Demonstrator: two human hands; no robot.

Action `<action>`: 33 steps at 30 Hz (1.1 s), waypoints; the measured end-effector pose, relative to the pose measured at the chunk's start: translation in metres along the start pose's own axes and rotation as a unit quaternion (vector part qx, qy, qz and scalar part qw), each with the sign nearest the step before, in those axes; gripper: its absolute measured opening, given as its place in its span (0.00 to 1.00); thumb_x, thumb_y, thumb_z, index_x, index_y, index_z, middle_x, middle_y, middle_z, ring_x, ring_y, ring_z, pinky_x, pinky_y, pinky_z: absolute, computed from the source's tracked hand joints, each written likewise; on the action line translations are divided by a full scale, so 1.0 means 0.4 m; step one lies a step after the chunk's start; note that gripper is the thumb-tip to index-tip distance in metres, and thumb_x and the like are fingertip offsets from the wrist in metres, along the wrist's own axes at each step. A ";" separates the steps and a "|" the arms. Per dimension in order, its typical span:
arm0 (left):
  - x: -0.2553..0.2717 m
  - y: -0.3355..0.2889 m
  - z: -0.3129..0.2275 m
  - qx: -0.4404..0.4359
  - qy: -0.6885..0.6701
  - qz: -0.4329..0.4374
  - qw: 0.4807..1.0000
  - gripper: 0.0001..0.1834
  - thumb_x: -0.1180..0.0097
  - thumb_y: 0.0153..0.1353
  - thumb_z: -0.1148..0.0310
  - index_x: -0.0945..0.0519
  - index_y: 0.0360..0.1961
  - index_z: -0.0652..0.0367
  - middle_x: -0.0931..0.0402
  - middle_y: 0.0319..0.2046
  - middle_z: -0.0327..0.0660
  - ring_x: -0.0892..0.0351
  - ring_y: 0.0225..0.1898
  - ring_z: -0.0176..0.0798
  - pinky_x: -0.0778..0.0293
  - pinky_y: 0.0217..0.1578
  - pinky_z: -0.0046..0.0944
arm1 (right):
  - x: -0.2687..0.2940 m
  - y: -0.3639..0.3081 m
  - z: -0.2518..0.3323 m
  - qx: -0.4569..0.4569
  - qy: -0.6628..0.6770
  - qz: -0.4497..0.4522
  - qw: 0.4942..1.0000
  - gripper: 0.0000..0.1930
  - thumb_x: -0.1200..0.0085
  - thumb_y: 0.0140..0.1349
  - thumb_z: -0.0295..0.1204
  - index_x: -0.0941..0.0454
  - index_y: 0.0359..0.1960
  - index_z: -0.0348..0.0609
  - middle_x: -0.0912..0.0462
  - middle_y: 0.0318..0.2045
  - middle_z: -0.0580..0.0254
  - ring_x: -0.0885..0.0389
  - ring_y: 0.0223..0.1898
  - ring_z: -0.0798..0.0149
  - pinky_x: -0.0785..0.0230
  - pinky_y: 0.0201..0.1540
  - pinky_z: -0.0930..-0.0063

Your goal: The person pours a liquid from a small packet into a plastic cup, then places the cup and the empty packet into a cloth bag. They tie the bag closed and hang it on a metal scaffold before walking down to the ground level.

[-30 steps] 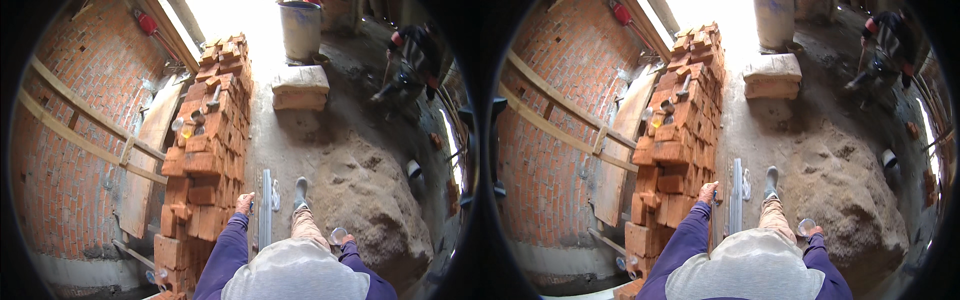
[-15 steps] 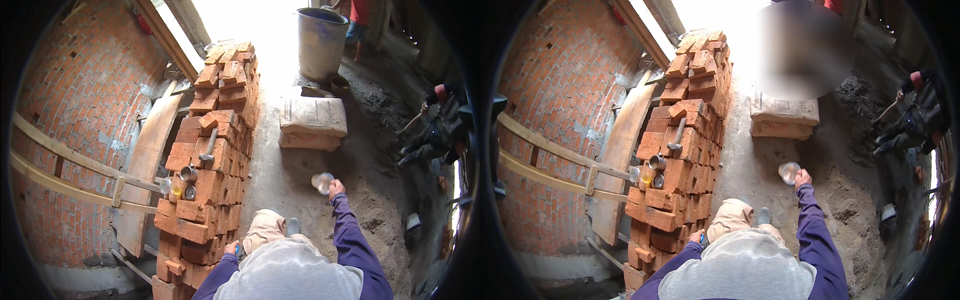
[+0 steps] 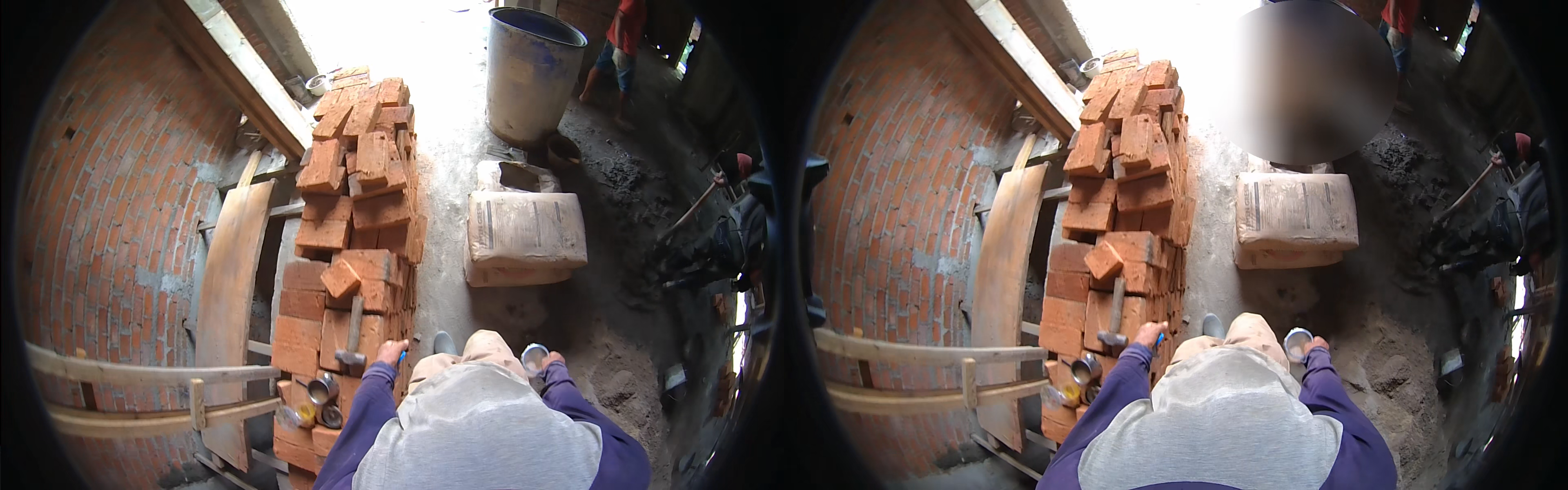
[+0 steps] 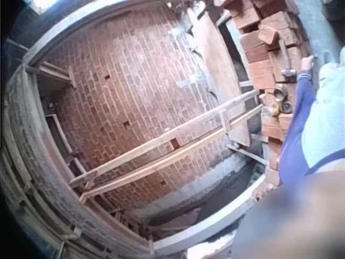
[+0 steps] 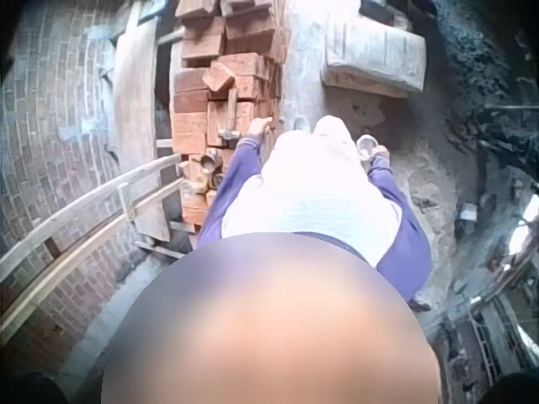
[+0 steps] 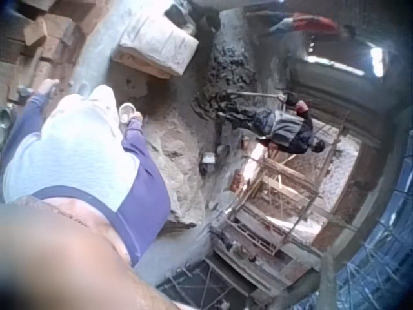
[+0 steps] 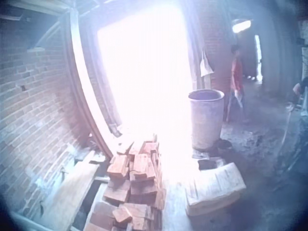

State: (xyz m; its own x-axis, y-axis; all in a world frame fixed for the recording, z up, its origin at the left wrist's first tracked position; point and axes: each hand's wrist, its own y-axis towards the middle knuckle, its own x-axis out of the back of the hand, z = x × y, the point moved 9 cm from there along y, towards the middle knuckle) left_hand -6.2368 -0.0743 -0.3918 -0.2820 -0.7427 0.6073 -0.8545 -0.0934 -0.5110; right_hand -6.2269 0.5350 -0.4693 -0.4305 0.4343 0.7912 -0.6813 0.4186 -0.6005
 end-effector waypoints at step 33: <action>0.533 1.643 -1.355 -0.059 -0.084 0.189 0.977 0.30 0.31 0.60 0.46 0.16 0.47 0.65 0.16 0.39 0.48 0.18 0.42 0.40 0.23 0.46 0.39 | 0.694 0.943 1.316 -0.029 0.337 0.031 0.941 0.12 0.47 0.64 0.31 0.17 0.46 0.45 0.16 0.22 0.58 0.18 0.18 0.62 0.24 0.20 0.62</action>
State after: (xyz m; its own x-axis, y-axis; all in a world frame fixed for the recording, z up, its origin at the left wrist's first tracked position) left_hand -7.0949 0.0651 -0.2684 -0.5201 -0.8085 0.2755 -0.7504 0.2784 -0.5995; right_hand -6.9150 0.3937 -0.4151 0.0180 0.8580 0.5134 -0.6260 0.4100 -0.6633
